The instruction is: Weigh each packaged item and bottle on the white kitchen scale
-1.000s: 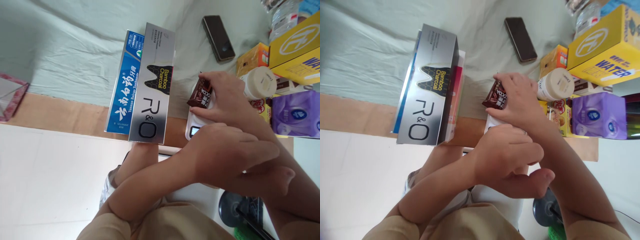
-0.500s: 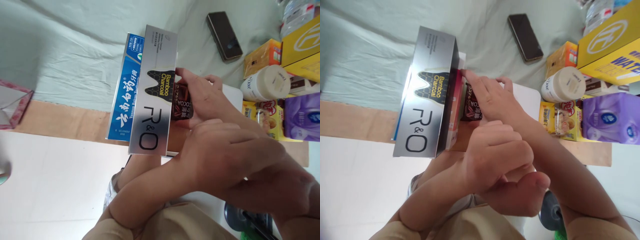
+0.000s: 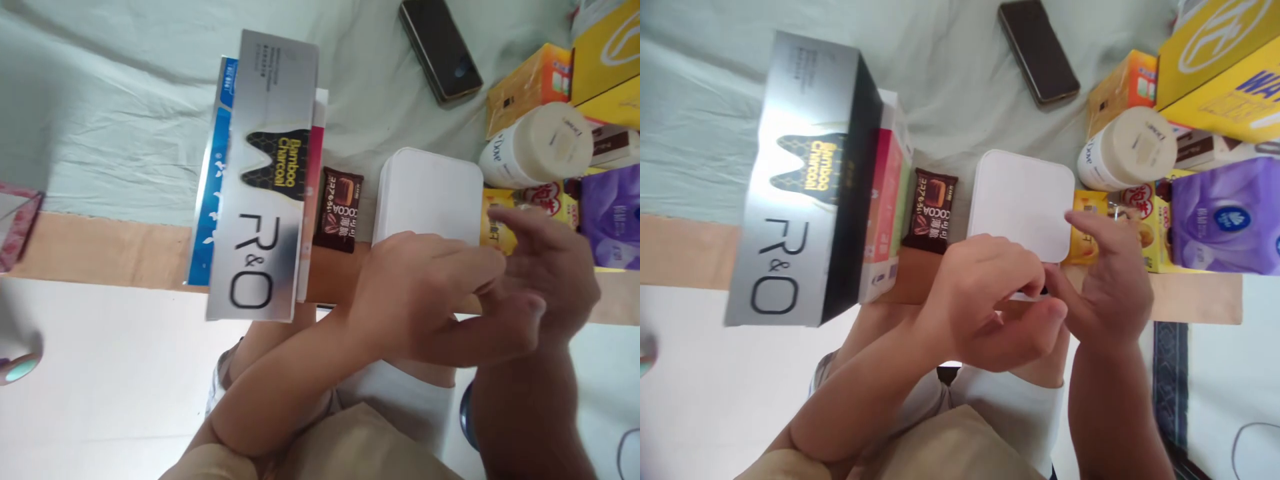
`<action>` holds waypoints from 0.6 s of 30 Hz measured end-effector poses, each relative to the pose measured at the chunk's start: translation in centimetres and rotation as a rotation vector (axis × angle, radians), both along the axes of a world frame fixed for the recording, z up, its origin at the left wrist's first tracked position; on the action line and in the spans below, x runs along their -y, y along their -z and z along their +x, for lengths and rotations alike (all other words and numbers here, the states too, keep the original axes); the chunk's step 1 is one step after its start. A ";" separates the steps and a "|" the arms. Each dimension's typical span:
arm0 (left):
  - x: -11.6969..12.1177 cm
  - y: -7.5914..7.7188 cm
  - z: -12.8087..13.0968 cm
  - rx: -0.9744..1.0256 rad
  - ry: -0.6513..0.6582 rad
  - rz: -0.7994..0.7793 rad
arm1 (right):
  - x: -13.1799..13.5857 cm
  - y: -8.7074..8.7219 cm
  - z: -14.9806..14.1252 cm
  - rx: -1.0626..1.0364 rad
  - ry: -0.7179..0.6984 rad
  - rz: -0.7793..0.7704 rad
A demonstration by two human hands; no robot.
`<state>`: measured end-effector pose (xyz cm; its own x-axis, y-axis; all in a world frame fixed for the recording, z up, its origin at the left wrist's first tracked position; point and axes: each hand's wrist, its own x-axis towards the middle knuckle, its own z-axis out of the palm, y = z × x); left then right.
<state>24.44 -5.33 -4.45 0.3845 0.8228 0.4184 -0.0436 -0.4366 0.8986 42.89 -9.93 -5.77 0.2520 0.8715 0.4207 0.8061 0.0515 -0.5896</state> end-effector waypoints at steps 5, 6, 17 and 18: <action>0.2 0.4 1.7 -0.094 0.079 0.073 | 4.9 4.1 4.7 -0.050 0.176 0.222; 0.3 0.5 2.1 -0.101 0.087 0.100 | 5.3 4.4 5.4 0.020 0.201 0.207; 3.2 1.4 6.0 -0.135 0.174 0.257 | 4.7 4.0 4.7 0.443 0.173 -0.027; 3.5 1.5 6.2 -0.125 0.187 0.252 | 5.0 4.1 4.5 0.436 0.176 -0.021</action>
<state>30.62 -8.87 -5.92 0.5799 0.6100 0.5400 -0.0403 -0.6405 0.7669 47.34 -14.94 -9.85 0.2004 0.8409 0.5027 0.9742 -0.1165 -0.1934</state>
